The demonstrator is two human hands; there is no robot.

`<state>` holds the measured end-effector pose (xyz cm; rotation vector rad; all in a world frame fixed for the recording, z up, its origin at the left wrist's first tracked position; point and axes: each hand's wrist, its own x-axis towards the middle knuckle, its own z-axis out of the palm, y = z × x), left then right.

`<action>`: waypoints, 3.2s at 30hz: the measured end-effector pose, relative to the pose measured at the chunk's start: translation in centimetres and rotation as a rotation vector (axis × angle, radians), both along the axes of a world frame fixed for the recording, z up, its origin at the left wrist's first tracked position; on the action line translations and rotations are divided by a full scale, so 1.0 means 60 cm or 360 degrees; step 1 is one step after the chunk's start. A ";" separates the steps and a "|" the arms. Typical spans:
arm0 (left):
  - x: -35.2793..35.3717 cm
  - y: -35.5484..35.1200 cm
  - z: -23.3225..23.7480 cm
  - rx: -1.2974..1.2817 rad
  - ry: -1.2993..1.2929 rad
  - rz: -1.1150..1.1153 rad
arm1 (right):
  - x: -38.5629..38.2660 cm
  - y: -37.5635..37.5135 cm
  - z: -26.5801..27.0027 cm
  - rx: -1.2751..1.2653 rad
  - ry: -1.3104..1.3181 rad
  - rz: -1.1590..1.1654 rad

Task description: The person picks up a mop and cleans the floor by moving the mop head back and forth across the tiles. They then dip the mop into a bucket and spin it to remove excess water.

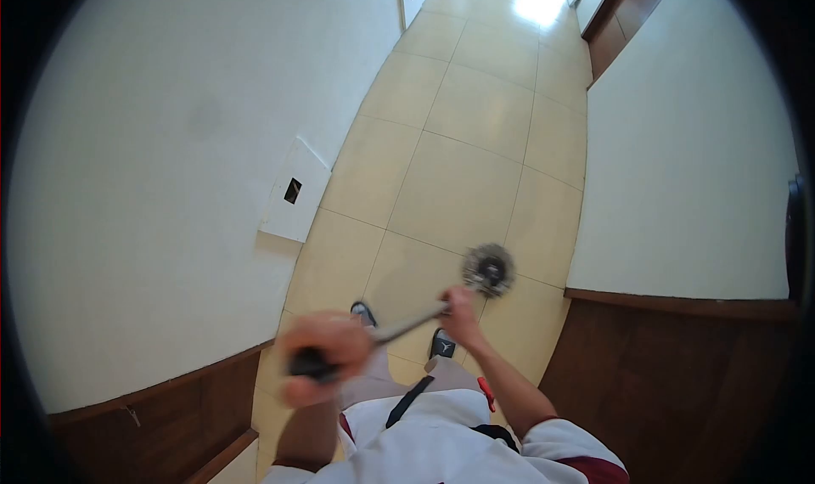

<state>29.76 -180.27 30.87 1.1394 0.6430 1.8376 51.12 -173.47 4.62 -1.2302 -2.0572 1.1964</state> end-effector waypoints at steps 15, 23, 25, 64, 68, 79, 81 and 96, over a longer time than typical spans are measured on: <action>-0.246 -0.339 0.065 -0.0322 0.0266 0.0645 | -0.342 -0.219 -0.018 0.0014 0.0176 0.0587; -0.324 -0.422 0.072 -0.0159 0.0373 0.1526 | -0.661 -0.274 0.009 -0.0100 0.0144 0.1029; -0.330 -0.416 0.092 -0.0164 0.0424 0.1231 | -0.600 -0.267 0.036 -0.0115 0.0113 0.0928; 0.306 0.014 -0.054 -0.0297 0.0180 -0.0780 | 0.334 -0.083 -0.084 0.0463 -0.0061 -0.1097; 0.293 0.012 -0.051 -0.0397 -0.0016 -0.1090 | 0.310 -0.219 -0.077 0.0171 -0.0012 -0.1328; -0.029 -0.228 -0.117 -0.0356 -0.0130 -0.1054 | 0.102 -0.375 -0.102 -0.0088 -0.0232 -0.0402; -0.176 -0.297 -0.050 -0.0308 0.0068 -0.0798 | -0.063 -0.360 -0.057 -0.0056 -0.0192 -0.0040; -0.272 -0.609 0.059 -0.0188 0.0355 0.1202 | -0.506 -0.434 0.029 -0.0127 0.0084 0.0860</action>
